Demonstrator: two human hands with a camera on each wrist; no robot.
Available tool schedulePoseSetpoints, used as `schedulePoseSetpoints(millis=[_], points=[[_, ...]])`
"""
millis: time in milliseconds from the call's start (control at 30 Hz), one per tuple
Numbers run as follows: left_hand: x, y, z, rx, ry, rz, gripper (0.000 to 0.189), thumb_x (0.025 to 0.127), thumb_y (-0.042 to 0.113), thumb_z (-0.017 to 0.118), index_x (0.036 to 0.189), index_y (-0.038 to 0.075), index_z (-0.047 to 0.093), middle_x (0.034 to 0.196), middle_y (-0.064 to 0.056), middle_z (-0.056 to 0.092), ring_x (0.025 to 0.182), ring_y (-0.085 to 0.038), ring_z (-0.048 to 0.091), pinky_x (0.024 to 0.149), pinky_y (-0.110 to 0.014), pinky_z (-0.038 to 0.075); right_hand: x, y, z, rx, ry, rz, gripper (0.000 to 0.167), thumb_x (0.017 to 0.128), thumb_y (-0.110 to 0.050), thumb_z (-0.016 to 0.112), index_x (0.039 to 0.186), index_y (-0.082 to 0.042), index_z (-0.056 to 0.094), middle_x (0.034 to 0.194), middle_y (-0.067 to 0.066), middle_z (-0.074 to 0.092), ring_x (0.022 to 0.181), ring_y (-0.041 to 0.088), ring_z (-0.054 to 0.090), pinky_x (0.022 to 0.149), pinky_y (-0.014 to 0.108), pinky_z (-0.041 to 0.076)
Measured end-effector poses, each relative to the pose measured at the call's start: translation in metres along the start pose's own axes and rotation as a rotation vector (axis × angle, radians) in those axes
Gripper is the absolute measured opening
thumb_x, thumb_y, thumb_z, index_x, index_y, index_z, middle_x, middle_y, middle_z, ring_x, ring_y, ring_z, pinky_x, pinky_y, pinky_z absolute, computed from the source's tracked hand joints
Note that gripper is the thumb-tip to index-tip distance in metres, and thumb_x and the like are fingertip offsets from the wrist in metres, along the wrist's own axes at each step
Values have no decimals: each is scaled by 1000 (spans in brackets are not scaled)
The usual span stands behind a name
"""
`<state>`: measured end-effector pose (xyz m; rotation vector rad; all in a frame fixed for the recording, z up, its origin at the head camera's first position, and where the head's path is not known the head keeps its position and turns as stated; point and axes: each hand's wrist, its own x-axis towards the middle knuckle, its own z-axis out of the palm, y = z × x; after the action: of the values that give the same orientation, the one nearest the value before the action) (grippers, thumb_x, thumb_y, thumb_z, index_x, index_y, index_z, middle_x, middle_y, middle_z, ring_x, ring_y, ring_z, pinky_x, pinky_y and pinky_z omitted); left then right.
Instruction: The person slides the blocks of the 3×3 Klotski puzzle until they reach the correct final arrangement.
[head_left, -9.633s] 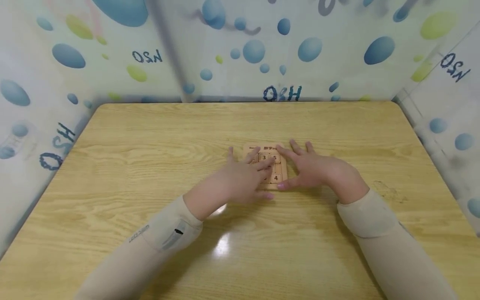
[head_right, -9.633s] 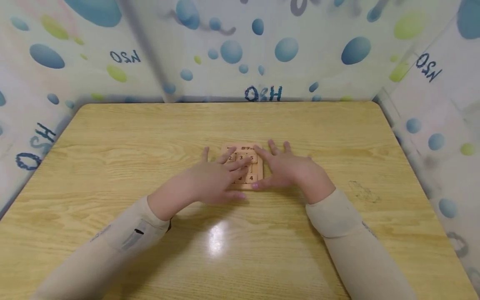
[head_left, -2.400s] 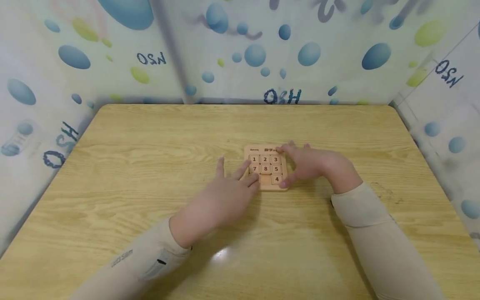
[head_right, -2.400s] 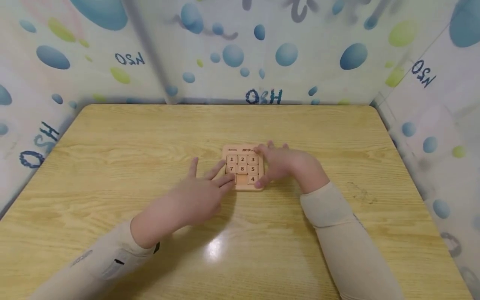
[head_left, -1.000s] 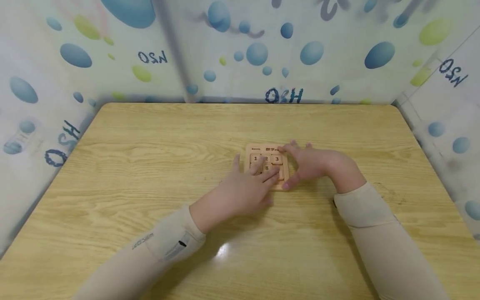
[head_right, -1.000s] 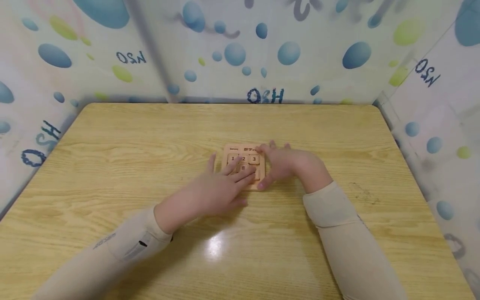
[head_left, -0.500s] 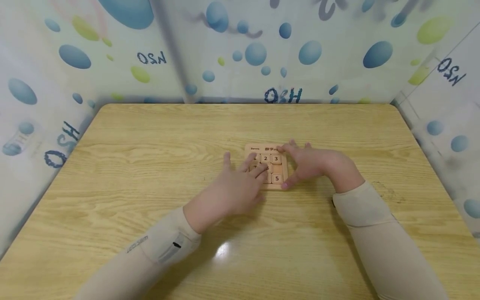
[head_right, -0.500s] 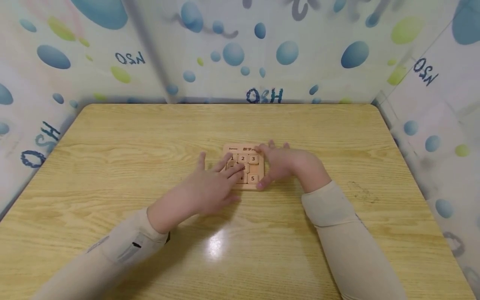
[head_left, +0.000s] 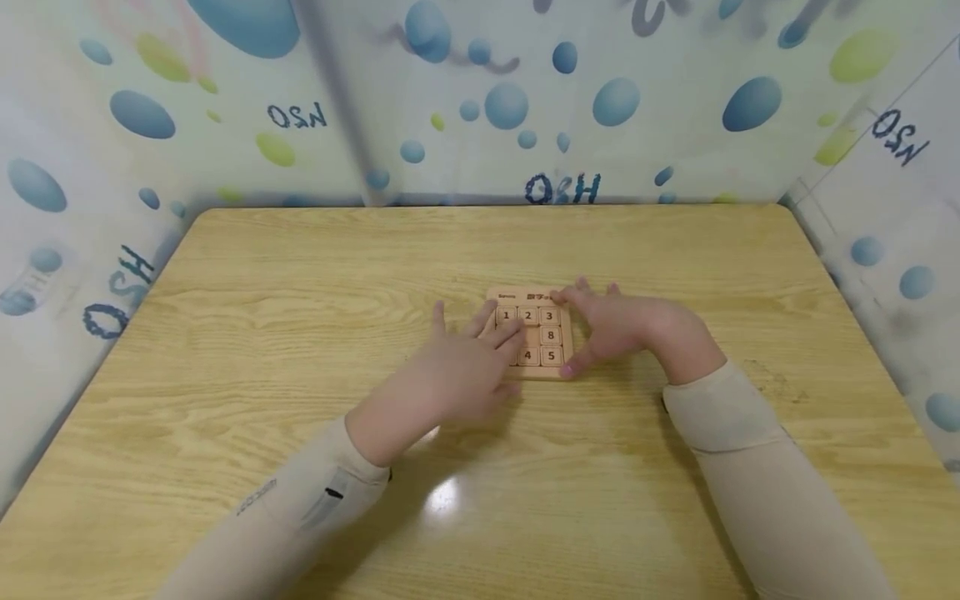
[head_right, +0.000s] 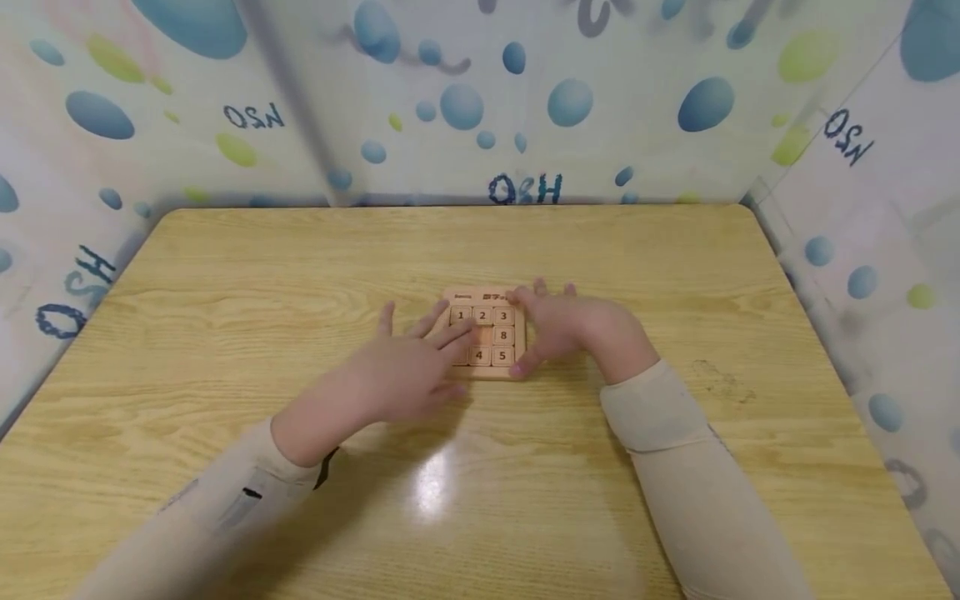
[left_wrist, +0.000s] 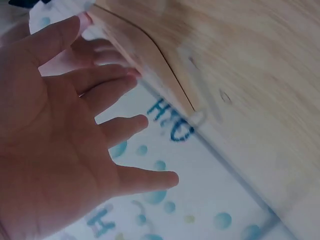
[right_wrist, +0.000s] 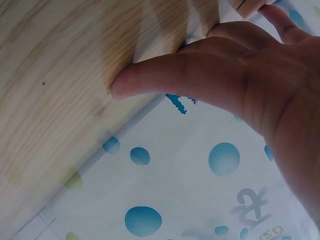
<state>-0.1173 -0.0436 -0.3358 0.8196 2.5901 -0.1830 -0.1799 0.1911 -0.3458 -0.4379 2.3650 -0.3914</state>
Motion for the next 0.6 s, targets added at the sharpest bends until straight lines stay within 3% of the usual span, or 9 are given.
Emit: schedulePoseSetpoints(millis=[100, 233, 600], points=[[-10, -11, -1, -3, -27, -44, 73, 109, 58, 49, 171, 27, 26, 180, 10, 14, 170, -29, -3, 123, -84, 6, -1, -1, 0, 17, 2, 5, 116, 88, -54, 83, 174, -24, 11, 177, 23, -14, 157, 65, -10, 122, 83, 3], [-13, -17, 2, -9, -47, -31, 72, 109, 57, 48, 171, 27, 27, 180, 11, 14, 170, -30, -2, 122, -85, 8, -3, 0, 1, 27, 5, 13, 117, 88, -56, 83, 174, -24, 9, 177, 23, -15, 158, 64, -10, 123, 82, 3], [-3, -9, 3, -79, -59, 19, 73, 109, 60, 48, 171, 29, 25, 180, 13, 10, 169, -27, -4, 124, -83, 5, -1, -3, 2, 25, 2, 23, 116, 88, -57, 83, 173, -26, 12, 178, 21, -14, 159, 62, -10, 120, 85, 3]])
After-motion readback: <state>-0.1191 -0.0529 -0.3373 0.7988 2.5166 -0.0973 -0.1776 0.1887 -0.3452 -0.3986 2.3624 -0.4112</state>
